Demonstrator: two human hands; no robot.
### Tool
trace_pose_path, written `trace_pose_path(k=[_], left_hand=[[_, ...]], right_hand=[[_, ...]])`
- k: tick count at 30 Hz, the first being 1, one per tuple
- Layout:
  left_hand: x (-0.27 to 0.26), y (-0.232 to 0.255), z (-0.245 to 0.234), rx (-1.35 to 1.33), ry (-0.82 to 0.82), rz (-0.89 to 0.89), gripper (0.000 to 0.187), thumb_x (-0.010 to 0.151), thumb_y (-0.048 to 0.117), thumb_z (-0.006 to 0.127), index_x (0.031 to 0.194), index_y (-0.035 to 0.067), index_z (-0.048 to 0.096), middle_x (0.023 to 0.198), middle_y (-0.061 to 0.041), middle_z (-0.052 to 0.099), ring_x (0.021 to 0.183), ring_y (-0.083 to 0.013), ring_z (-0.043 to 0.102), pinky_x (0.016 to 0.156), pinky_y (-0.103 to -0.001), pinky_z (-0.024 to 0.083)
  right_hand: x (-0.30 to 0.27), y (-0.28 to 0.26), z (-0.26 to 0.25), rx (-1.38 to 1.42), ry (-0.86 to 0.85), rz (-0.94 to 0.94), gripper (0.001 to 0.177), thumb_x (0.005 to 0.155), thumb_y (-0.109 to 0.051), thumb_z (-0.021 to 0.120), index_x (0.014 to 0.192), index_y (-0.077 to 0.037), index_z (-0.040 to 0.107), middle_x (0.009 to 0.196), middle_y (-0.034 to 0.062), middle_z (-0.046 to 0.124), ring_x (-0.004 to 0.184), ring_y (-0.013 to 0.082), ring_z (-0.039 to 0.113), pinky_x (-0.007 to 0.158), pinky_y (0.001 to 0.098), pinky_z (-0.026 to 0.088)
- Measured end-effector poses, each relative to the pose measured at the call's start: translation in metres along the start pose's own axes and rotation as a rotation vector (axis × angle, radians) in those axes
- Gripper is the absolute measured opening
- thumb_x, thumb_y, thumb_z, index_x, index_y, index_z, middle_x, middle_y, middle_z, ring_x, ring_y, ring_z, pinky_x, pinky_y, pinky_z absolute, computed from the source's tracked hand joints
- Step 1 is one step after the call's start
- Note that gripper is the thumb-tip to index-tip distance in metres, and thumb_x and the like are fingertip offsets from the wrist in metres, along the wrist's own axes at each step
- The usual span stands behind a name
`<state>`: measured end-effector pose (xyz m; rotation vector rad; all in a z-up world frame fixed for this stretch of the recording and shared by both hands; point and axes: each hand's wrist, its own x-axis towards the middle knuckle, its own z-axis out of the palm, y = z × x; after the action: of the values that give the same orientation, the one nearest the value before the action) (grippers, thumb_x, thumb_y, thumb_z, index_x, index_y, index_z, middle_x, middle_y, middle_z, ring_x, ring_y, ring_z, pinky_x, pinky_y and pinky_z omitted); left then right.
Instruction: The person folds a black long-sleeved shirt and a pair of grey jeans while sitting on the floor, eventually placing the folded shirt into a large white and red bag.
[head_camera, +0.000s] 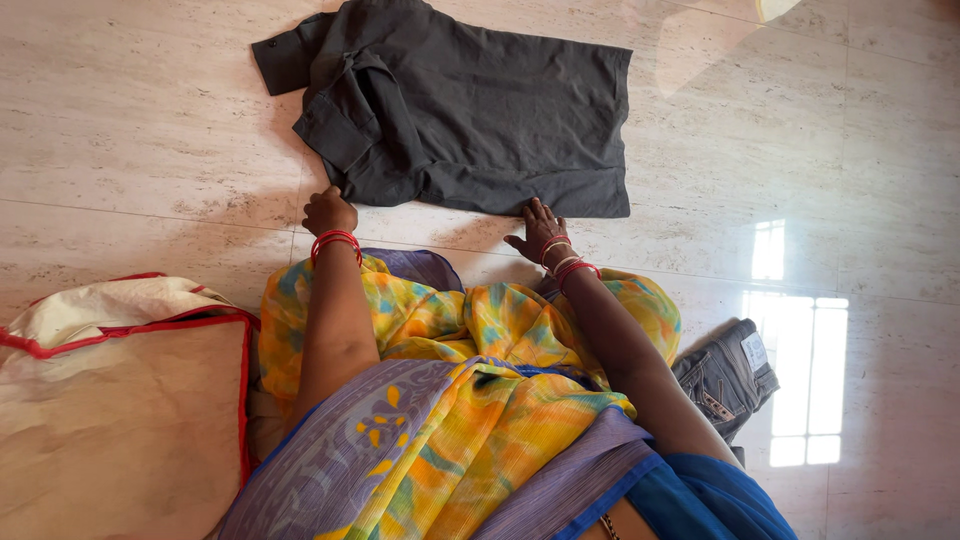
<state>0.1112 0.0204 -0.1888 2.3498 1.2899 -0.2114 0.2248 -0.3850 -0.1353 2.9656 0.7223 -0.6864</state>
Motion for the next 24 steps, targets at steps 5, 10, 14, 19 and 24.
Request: trace_pose_path(k=[5,10,14,19,24], left_hand=[[0.012,-0.006,-0.004,-0.698,0.384,0.165,0.035,0.094,0.022,0.068,0.122,0.004,0.059,0.122,-0.020,0.063,0.110,-0.0368,0.064,0.094,-0.046,0.052],[-0.011,-0.010,-0.044,-0.895,0.275,0.178,0.030,0.090,0.023,0.069,0.106,-0.002,0.063,0.109,-0.021,0.071,0.104,-0.0357,0.069,0.095,-0.044,0.055],[-0.033,-0.018,-0.075,-0.440,0.209,-0.029,0.029,0.091,0.026,0.067,0.110,0.005,0.071,0.117,-0.014,0.073,0.111,-0.0299,0.070,0.104,-0.042,0.052],[-0.026,-0.028,-0.069,-0.090,0.200,-0.185,0.047,0.080,0.025,0.074,0.122,0.007,0.062,0.131,-0.018,0.057,0.121,-0.0378,0.053,0.101,-0.056,0.039],[-0.012,-0.020,-0.053,0.032,0.094,-0.188,0.050,0.080,0.032,0.073,0.124,0.010,0.061,0.137,-0.014,0.051,0.128,-0.0387,0.046,0.107,-0.060,0.031]], right_hand=[[-0.003,0.011,-0.002,0.062,0.008,0.014,0.087,0.091,-0.067,0.060,0.153,-0.008,0.043,0.170,0.0106,0.021,0.155,0.0313,0.026,0.121,0.0599,0.025],[-0.005,0.019,0.001,0.097,0.103,0.032,0.079,0.092,-0.066,0.060,0.145,-0.008,0.052,0.151,0.0143,0.050,0.141,0.0353,0.047,0.117,0.0557,0.033],[-0.008,0.020,0.002,0.117,0.232,0.038,0.072,0.092,-0.061,0.061,0.144,-0.011,0.054,0.134,0.0139,0.064,0.129,0.0356,0.055,0.110,0.0528,0.036],[-0.009,0.014,0.004,0.049,0.162,0.164,0.061,0.095,-0.055,0.063,0.140,-0.015,0.058,0.140,0.0137,0.056,0.134,0.0348,0.050,0.112,0.0509,0.036],[0.006,0.021,0.019,0.054,0.458,0.046,0.054,0.090,-0.031,0.071,0.140,-0.015,0.060,0.144,0.0114,0.051,0.139,0.0330,0.044,0.112,0.0508,0.037]])
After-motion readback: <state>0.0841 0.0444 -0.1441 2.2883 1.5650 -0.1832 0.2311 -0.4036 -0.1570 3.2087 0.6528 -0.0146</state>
